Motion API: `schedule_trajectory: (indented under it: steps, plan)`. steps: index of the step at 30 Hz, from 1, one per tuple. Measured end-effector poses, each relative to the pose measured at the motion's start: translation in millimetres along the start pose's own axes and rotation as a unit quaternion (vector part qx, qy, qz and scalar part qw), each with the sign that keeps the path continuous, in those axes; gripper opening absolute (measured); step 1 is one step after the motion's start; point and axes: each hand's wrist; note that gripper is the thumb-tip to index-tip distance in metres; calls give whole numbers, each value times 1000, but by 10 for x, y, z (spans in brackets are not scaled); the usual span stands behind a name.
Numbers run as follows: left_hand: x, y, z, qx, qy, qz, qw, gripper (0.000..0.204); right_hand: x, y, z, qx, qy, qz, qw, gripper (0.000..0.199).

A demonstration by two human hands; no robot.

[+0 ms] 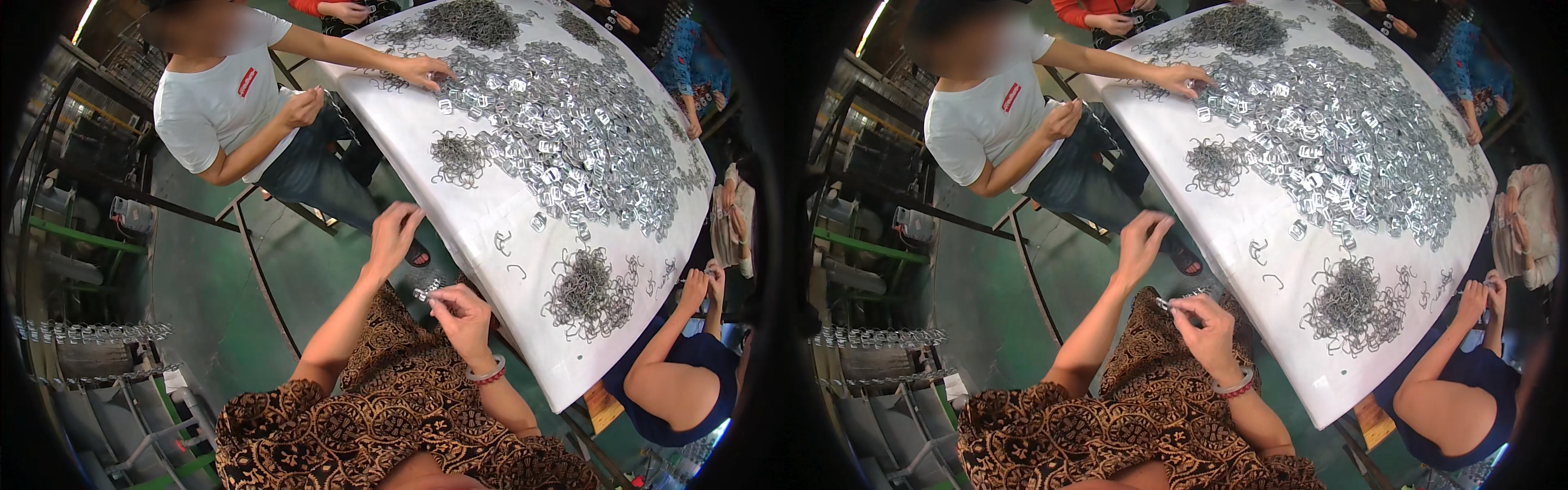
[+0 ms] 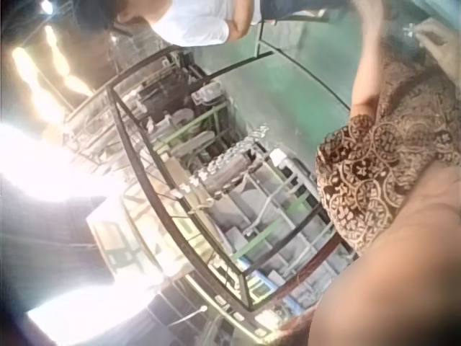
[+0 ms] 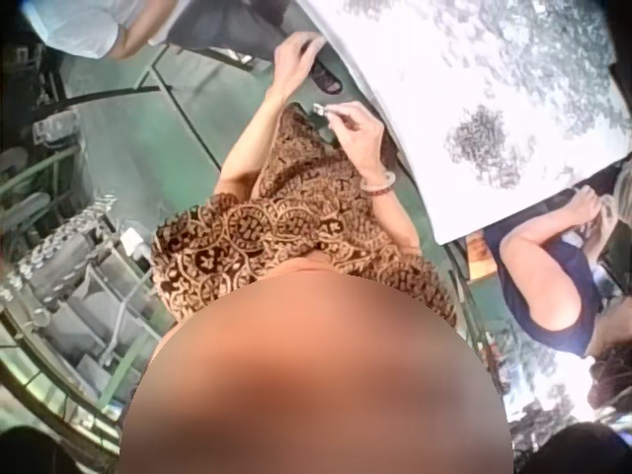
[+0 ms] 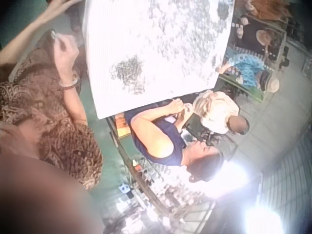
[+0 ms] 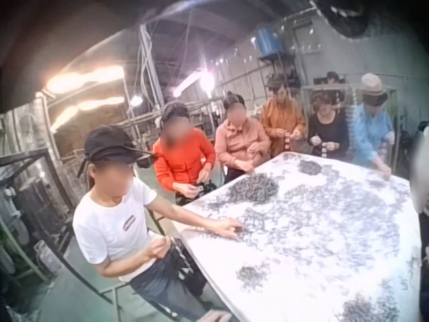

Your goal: The person picks small metal hooks and rectangular metal pieces from a white table and joins them by hand. The assembled units are placed onto a hanging chain to the left. Other workers at the same table perform the same task.

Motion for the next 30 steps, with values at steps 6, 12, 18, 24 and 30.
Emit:
schedule_trajectory:
  steps: [6, 12, 18, 24, 30]
  plan:
    - [-123, -496, -955, -43, -6, -186, 982, 24, 135, 40, 58, -18, 14, -3, 1000, 16]
    - [-12, -579, -1151, -15, 23, -188, 982, 29, 96, 174, 22, -16, -4, -17, 1000, 15]
    - [-4, -681, -1276, -123, 67, -292, 946, 27, -19, 248, -32, -31, 34, 36, 998, 15]
    - [36, -640, -1623, -119, 47, -259, 957, 22, -6, 207, 2, -21, 41, 26, 999, 15]
    - [-203, -563, -1981, -115, -17, -202, 973, 35, 52, 176, -47, -28, 53, 11, 998, 14]
Point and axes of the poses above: each hand's wrist, its own z-axis away from the middle knuckle, its own y-axis out of the back of the hand, x = y × z, and after that the axes turned 14 degrees about z, right-handed
